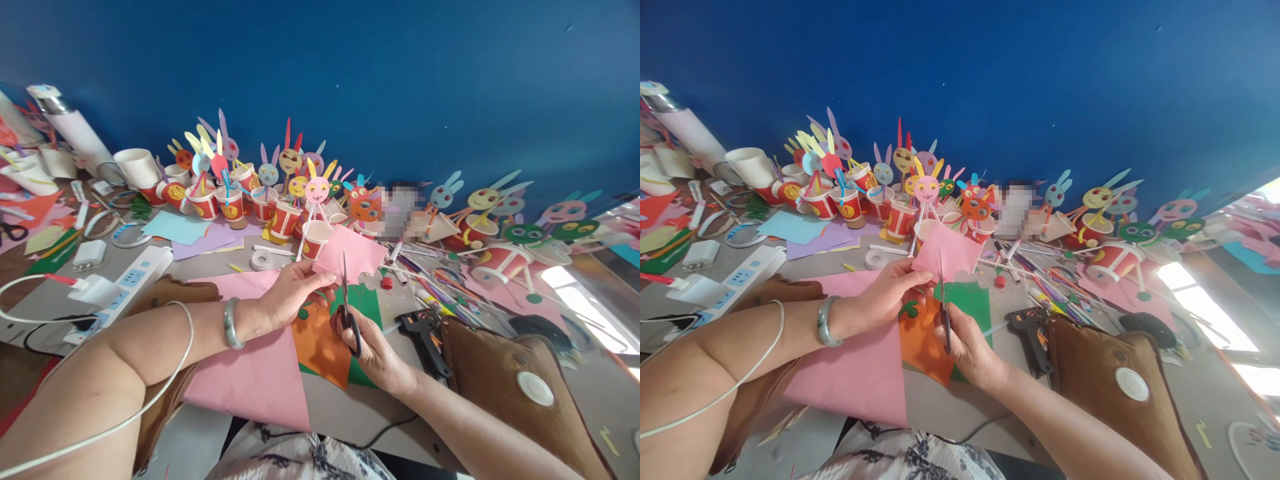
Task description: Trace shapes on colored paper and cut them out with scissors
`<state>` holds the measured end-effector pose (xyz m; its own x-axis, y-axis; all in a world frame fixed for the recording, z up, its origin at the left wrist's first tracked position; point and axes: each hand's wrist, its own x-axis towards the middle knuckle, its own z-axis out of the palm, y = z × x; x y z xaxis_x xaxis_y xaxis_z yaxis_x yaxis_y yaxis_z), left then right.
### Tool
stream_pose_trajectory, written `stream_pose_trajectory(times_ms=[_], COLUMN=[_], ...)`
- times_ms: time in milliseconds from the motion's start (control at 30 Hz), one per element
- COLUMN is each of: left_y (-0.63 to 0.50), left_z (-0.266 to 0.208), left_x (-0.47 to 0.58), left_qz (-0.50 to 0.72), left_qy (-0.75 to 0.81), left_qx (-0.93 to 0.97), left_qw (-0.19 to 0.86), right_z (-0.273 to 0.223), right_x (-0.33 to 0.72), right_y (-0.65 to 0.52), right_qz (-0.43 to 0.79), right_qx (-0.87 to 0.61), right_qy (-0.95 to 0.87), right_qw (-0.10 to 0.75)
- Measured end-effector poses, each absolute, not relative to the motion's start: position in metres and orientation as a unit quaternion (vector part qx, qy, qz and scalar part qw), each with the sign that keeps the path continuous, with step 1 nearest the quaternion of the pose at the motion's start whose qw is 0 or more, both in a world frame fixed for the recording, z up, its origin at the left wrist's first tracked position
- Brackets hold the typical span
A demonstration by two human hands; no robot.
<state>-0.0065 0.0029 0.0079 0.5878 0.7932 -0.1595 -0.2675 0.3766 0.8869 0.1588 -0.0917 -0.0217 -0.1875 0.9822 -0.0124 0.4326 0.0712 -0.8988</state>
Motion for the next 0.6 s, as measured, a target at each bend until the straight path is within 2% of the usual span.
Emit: stream_pose_trajectory(times_ms=[367, 600], left_y=[0.006, 0.009], left_z=[0.008, 0.007], left_x=[-0.006, -0.009], left_qz=[0.351, 0.343], left_qy=[0.293, 0.292], left_qx=[0.474, 0.519], left_qw=[0.752, 0.727], right_z=[-0.020, -0.009], right_x=[0.161, 0.172], right_y=[-0.090, -0.085], right_qz=[0.433, 0.430], right_qx=[-0.533, -0.522], right_qy=[-0.647, -0.679], right_qw=[0.331, 0.286])
